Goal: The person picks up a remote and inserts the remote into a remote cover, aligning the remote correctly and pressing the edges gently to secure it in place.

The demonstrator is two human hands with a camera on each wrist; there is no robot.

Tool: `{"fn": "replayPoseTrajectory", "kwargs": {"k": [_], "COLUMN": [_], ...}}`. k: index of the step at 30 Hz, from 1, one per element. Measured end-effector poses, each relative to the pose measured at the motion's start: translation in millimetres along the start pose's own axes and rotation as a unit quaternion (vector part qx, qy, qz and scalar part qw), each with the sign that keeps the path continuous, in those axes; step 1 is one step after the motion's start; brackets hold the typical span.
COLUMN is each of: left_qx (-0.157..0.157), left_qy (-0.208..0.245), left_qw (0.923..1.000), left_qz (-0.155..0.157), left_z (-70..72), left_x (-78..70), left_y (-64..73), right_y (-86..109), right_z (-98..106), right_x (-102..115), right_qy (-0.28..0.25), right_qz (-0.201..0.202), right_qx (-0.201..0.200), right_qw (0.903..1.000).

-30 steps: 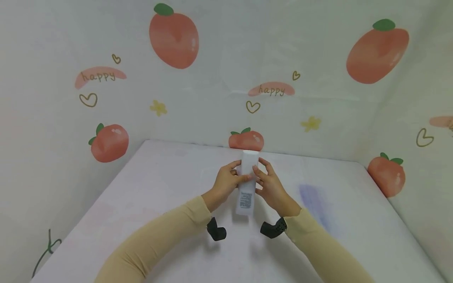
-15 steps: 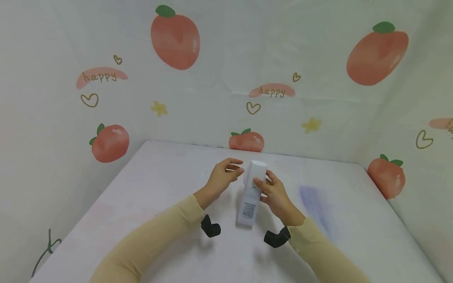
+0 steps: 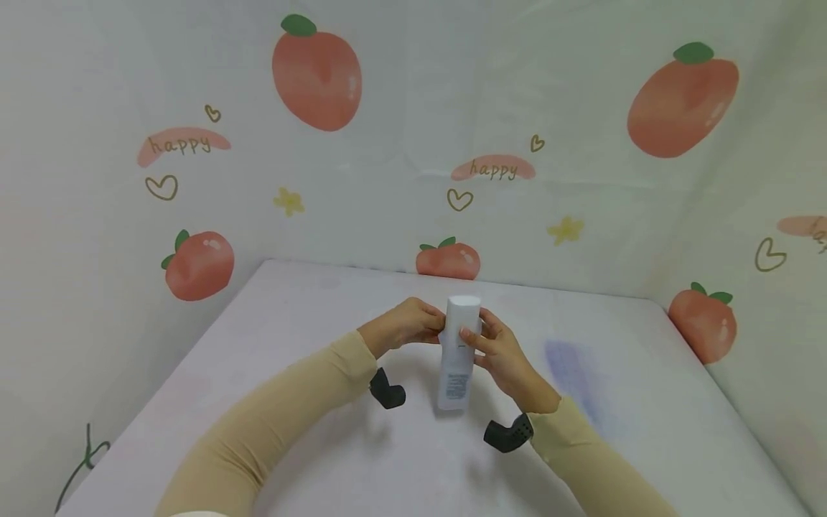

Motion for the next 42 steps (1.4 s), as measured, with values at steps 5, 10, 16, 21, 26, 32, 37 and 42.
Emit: {"fn": "replayPoseTrajectory", "kwargs": {"k": [5,10,16,21,26,32,37,42], "left_qx": [0.029,0.041,0.016,-0.074,-0.112,-0.051,-0.040,-0.098], "left_qy": [-0.009,-0.003,0.054,0.026,-0.047,-0.175,-0.313,-0.269], "left_qw": [0.9994,0.9985,0.9973,0.9966,0.9876,0.9792,0.9456,0.9520], "left_qz": [0.018,0.035,0.047,-0.026,-0.099,-0.089,-0.080,-0.108], "left_z": [2.7,5.8,2.9,-0.9,-3.3,1.4,5.5,6.9], "left_x": [-1.4,1.4,5.5,-1.5,-9.8,-13.3,-16.0,-15.8], "left_y": [3.1,5.3,6.5,8.1,10.6,11.7,11.9,10.7], "right_y": [-0.7,-0.2,0.1,-2.7,-4.4,-1.5,-2.6,-1.4], "right_z": [-1.0,-4.8,-5.0,0.4,3.2,4.1,2.8,4.5], "right_x": [-1.7,-2.3,-0.7,-4.7,-2.0,1.7,0.6,-0.9], "right_qy": [-0.001,0.002,0.006,-0.009,-0.017,0.011,0.018,0.027], "right_qz": [0.000,-0.003,0.011,0.013,0.015,0.012,0.010,0.005], "right_qx": [0.003,0.010,0.009,-0.007,-0.023,-0.026,-0.021,-0.021], "right_qw": [1.0000,0.9999,0.9999,0.9999,0.9995,0.9995,0.9996,0.9994]}}
Point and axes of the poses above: each hand's wrist, its own y-axis away from the middle knuckle, its own z-axis out of the back of the hand, x = y × z, the point moved 5 cm from there along -y, towards the middle knuckle, and after that the axes turned 12 degrees about -y, right-handed, at the moved point
